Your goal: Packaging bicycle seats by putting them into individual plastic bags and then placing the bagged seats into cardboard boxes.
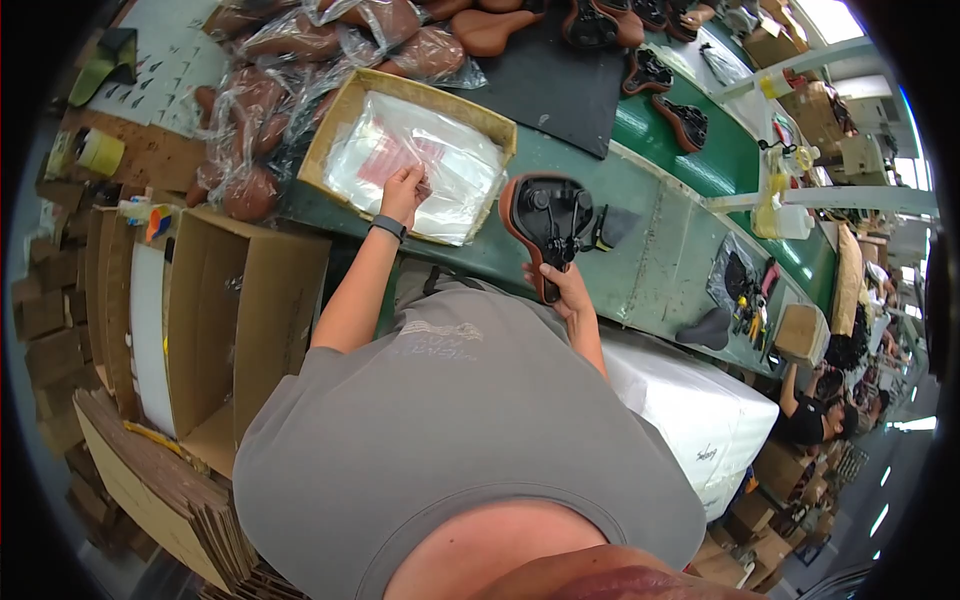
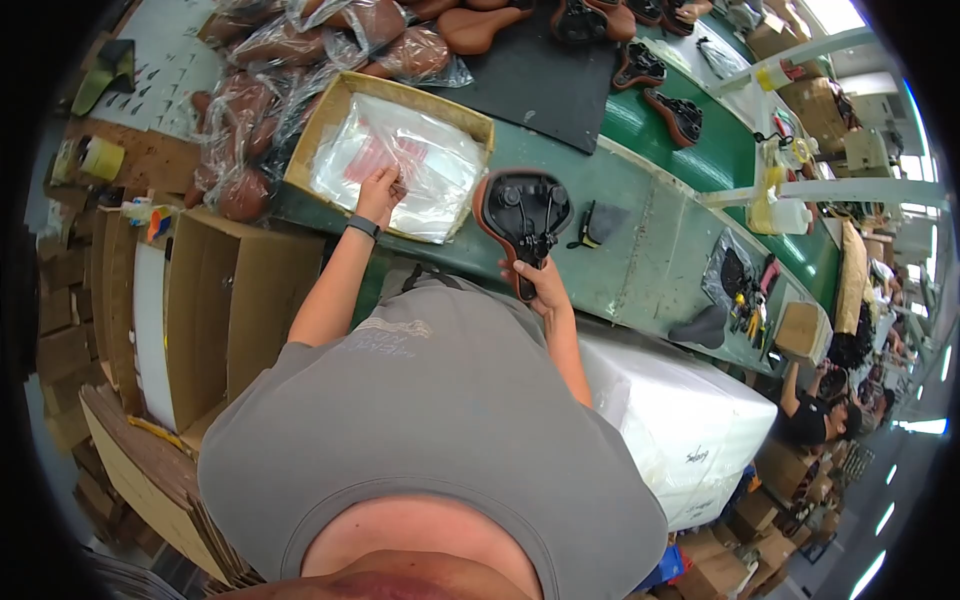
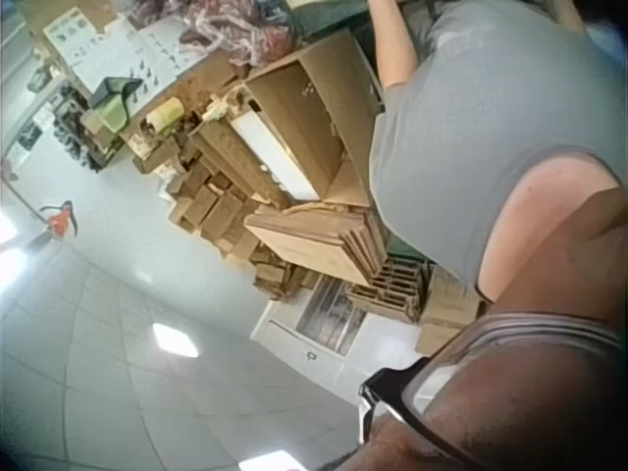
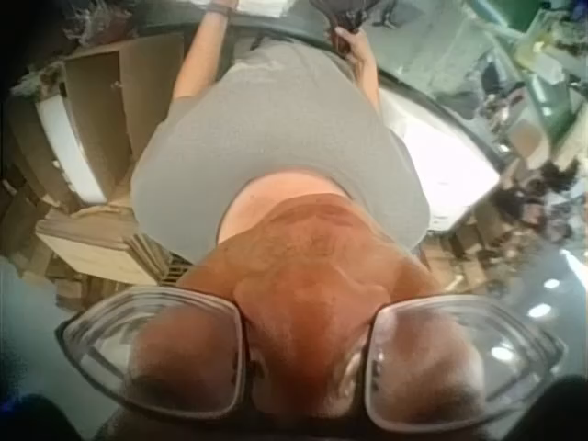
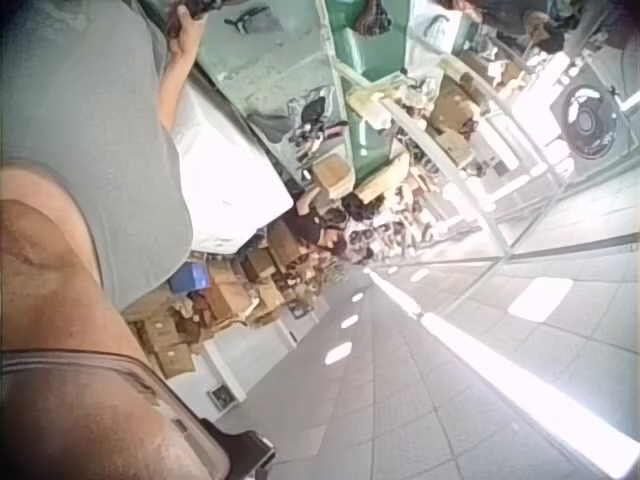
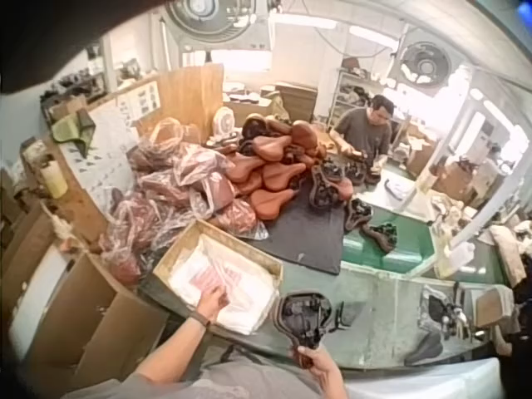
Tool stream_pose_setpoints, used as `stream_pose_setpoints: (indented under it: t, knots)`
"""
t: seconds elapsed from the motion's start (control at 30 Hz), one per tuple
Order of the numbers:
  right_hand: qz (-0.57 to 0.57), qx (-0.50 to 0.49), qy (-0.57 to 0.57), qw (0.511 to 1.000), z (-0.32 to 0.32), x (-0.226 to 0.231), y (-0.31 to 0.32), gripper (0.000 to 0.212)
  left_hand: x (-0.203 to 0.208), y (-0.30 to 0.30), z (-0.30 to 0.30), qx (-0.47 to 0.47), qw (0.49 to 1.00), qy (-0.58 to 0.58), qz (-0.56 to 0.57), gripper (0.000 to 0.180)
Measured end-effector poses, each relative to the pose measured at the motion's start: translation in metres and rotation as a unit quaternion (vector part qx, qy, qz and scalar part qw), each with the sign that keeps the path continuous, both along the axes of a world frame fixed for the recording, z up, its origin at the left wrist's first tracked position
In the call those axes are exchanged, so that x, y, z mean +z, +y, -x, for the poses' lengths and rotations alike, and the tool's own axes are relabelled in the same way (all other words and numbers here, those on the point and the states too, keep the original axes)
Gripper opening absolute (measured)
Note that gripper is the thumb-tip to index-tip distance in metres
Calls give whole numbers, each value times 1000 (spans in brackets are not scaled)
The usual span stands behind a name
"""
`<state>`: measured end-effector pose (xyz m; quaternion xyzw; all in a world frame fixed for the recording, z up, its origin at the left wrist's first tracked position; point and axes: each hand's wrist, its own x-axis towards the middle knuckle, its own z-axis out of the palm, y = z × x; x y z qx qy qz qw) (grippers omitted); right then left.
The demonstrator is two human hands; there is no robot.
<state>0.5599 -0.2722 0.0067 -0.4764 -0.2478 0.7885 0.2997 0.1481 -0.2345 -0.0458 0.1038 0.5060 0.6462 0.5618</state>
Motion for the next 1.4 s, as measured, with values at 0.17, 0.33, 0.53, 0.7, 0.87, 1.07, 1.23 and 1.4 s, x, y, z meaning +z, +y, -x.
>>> stream_pose_setpoints:
  t: [0.17,0.33,0.53,0.7,0.87,1.07,1.23,1.4]
  knots:
    - [-22,131,233,963,70,50,26,56,107,-53,0,-43,962,-260,-71,21]
    - [63,181,344,919,134,47,24,54,159,-107,-28,-131,984,-115,-34,17]
    - [-51,189,325,925,150,94,22,68,160,-165,47,197,895,-303,-260,21]
    - [-97,239,263,930,122,83,38,60,191,-172,78,67,927,-220,-296,21]
    - [56,278,317,905,133,75,42,63,177,-125,34,-151,934,-322,-22,30]
    - [-149,284,162,933,147,83,57,72,176,-55,52,50,997,-59,-18,22]
    - [-516,265,-356,733,173,127,45,119,202,-24,29,43,915,391,-92,20]
    - [-539,265,-410,687,199,102,64,122,260,-29,24,-127,742,595,-282,11]
